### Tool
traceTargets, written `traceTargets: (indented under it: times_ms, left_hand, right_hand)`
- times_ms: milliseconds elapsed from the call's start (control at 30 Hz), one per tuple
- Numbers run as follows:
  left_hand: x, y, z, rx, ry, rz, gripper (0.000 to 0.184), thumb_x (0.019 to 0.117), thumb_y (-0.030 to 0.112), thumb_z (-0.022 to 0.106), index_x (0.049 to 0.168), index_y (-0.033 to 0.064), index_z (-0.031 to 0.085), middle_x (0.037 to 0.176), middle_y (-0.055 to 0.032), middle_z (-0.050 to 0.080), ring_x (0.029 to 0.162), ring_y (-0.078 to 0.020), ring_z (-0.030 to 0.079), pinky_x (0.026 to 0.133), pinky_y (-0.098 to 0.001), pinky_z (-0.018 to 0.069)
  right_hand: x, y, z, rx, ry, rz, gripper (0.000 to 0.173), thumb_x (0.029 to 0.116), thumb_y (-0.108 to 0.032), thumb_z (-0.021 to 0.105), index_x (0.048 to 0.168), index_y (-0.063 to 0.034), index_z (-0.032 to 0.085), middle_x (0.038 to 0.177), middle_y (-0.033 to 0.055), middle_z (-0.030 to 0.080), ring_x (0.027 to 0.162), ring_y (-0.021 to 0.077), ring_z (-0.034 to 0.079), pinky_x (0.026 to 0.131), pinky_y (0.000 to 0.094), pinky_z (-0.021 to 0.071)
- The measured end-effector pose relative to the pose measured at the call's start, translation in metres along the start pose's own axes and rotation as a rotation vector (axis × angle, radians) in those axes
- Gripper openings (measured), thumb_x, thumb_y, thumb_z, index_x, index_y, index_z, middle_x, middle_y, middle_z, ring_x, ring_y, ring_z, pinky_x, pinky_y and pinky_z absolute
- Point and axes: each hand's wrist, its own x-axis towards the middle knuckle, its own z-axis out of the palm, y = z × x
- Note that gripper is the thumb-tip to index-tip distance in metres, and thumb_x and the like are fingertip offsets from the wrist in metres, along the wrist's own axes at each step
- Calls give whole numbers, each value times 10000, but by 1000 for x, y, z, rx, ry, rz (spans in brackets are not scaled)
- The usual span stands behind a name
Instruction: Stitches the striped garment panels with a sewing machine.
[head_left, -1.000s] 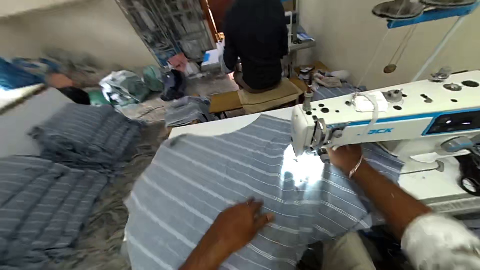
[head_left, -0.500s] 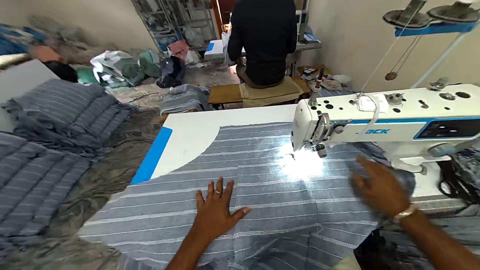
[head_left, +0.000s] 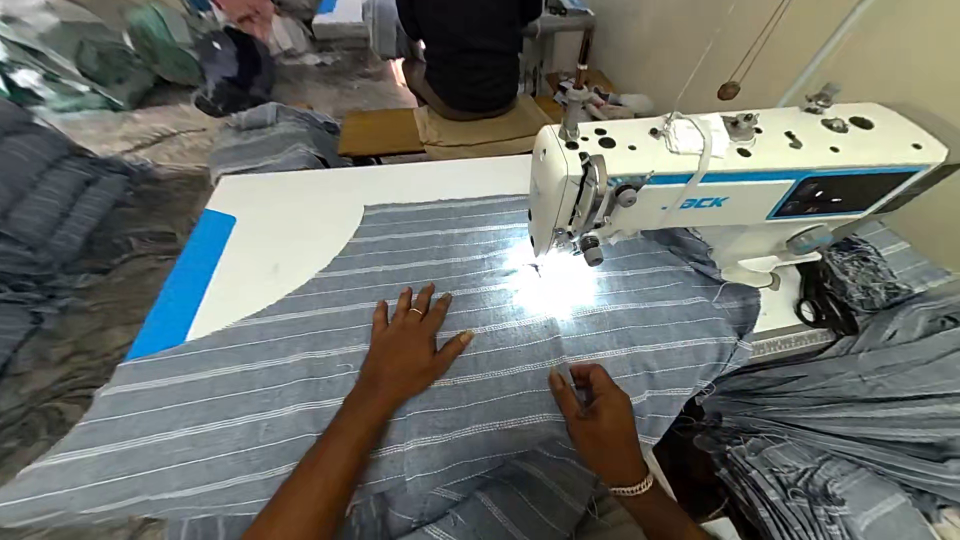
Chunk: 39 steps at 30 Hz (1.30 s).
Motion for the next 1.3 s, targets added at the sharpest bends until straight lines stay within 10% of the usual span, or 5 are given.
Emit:
traceTargets:
  times_ms: [300, 500, 967, 1200, 1300]
  left_hand:
    - [-23, 21, -7, 29, -77, -170, 859, 985, 766, 231, 1600, 192, 402, 1694, -95, 294, 1553, -431, 238, 1149, -795, 166]
    - [-21, 14, 0, -3, -23, -159, 870, 969, 783, 216, 1597, 214, 410, 1686, -83, 316, 1548, -443, 239, 1134, -815, 153]
    - [79, -26, -5, -47, 72, -132, 903, 959, 791, 279, 1547, 132, 465, 1635, -179, 378, 1507, -481, 310, 1110, -842, 160]
    - [26, 2, -31, 0, 44, -82, 693, 1029, 631, 372, 1483, 137, 550, 1572, -168, 474, 1475, -482, 366, 1129, -817, 200]
    - [-2, -10, -6, -10, 7, -98, 794, 1012, 713, 232, 1574, 196, 447, 1652, -114, 375, 1531, -433, 292, 1149, -794, 174]
  right_hand:
    - [7, 16, -11, -328, -143, -37, 468, 1042, -418, 491, 672, -141, 564, 515, -18, 450, 464, 130, 490, 450, 343, 412]
    - [18, 36, -21, -491, 15, -461, 217, 998, -357, 608, 1015, -222, 778, 901, -35, 697, 857, 171, 643, 799, 448, 501]
    - [139, 27, -26, -525, -210, -606, 257, 1017, -373, 577, 1136, -299, 792, 869, -19, 686, 870, 182, 632, 789, 428, 493]
    - [104, 38, -80, -677, -120, -388, 611, 1072, -527, 406, 1544, -148, 490, 1585, 114, 468, 1488, 314, 403, 1187, 627, 316]
    - [165, 88, -130, -763, -210, -443, 644, 1067, -531, 397, 1556, -118, 463, 1593, 136, 458, 1493, 326, 405, 1227, 587, 305]
